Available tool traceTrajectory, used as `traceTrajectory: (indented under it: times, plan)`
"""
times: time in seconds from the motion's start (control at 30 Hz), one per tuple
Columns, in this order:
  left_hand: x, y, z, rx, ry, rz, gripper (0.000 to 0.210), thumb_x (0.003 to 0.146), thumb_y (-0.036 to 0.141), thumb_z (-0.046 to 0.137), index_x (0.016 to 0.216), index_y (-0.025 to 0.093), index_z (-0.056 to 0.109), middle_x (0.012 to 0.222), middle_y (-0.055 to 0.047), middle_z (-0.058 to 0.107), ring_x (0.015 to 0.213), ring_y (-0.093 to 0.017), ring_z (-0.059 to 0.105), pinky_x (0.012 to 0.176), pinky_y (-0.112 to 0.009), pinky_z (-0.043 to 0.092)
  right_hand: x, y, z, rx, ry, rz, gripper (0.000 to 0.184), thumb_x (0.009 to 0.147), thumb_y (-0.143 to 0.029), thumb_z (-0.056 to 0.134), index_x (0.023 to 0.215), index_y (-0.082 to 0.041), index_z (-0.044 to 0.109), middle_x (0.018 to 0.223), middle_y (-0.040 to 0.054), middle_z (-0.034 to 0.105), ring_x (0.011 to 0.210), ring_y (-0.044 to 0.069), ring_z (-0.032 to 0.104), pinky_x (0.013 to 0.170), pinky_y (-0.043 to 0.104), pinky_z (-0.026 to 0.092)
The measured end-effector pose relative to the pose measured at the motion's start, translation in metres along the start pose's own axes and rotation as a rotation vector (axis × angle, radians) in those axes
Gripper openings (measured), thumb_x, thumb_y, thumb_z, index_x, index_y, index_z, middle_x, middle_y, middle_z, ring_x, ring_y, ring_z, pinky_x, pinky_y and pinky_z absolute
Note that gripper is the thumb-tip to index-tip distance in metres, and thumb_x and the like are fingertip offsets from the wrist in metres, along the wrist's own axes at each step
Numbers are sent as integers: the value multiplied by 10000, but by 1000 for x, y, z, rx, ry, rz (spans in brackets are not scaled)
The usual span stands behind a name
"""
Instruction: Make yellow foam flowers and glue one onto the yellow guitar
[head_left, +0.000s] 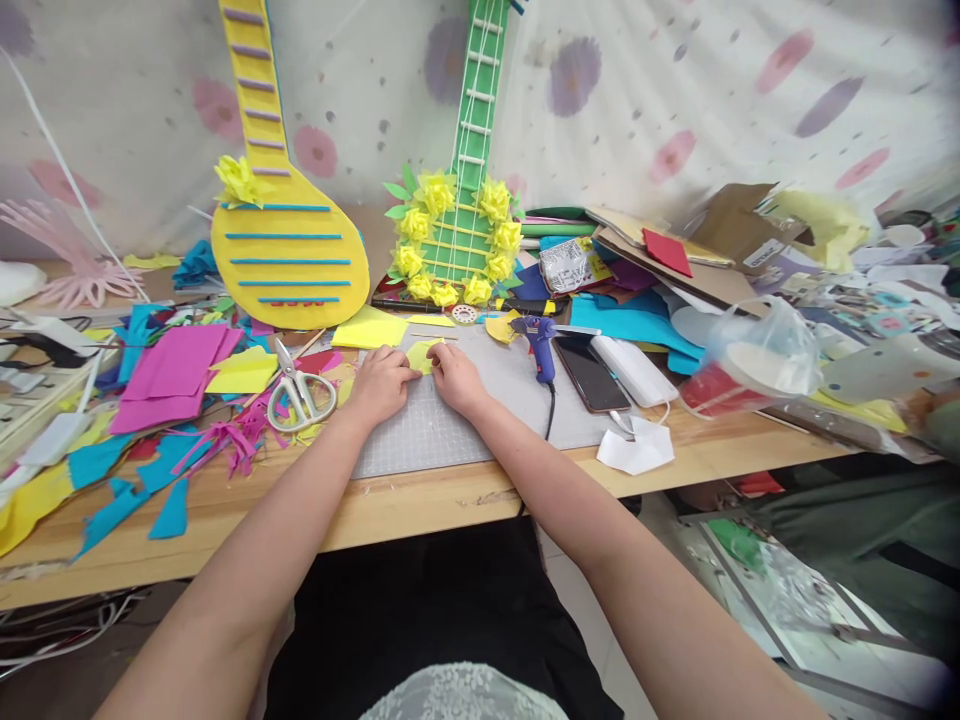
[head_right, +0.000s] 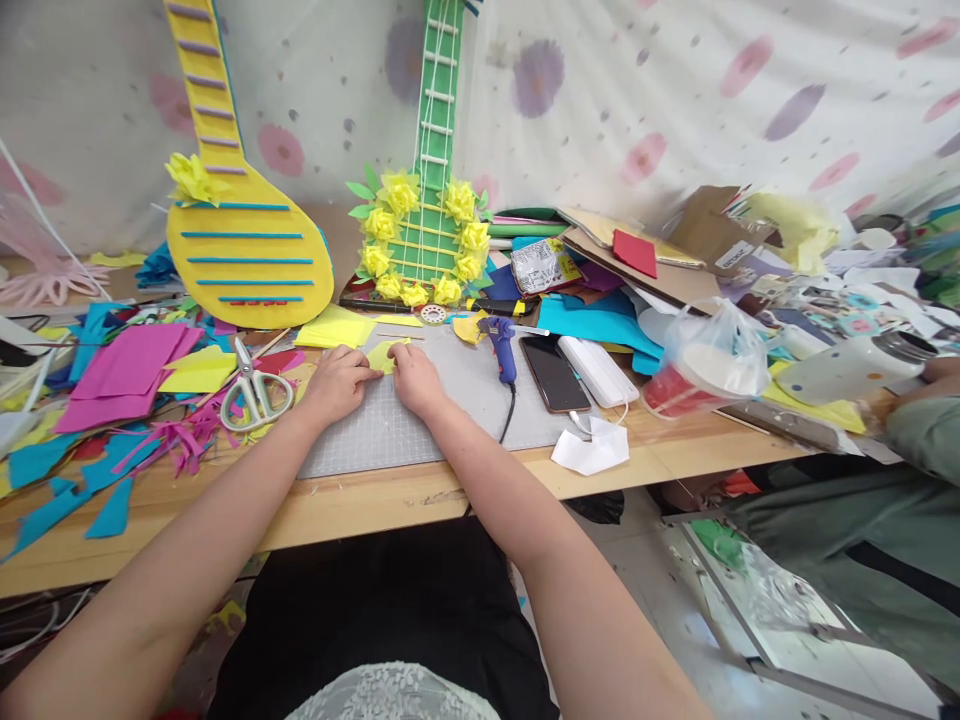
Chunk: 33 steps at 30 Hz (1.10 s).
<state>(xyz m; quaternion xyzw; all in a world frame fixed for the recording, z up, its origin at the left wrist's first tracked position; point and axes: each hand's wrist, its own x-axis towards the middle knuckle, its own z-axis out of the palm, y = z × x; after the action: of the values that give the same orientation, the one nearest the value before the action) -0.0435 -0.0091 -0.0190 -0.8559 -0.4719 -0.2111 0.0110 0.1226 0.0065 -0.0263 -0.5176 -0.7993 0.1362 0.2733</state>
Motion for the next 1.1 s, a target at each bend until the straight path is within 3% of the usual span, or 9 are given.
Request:
traceTrajectory:
  times: [0.13,0.3,0.67,0.9,1.1]
  plan:
    - [-1,3,-1,51,36,37,392,752,73,464,985,255,721,871,-88,602,946,-258,458,845,-430,392,2,2,5,19,-9,38,259,802,-66,376,997,-162,518,950,79,593,909,187,508,819,319,405]
    - [0,3,1,59,10,108,404,768,89,472,999,312,717,896,-79,578,928,-244,450,840,-425,393,3,4,7,47,0,44,254,796,-65,373,980,-169,516,944,72,585,898,179,510,824,326,409]
    - [-3,-9,-10,52,82,-29,276,730,71,498,671,230,717,818,-64,614,902,-238,476,836,-416,408,2,2,4,10,-34,48,251,820,-78,381,1019,-143,520,987,100,584,933,197,514,859,333,409]
    - [-3,-17,0,-13,153,-92,435,713,77,505,1107,204,640,1060,-84,573,1029,-240,476,916,-392,415,0,2,1,10,-1,19,279,821,-74,361,1033,-166,518,991,85,598,958,200,522,854,336,414]
    - [3,-13,1,27,152,-11,211,824,181,490,850,209,698,940,-73,630,927,-229,524,827,-389,441,-4,2,-8,54,54,-31,293,796,-102,412,1055,-192,516,949,53,625,923,184,542,808,310,425]
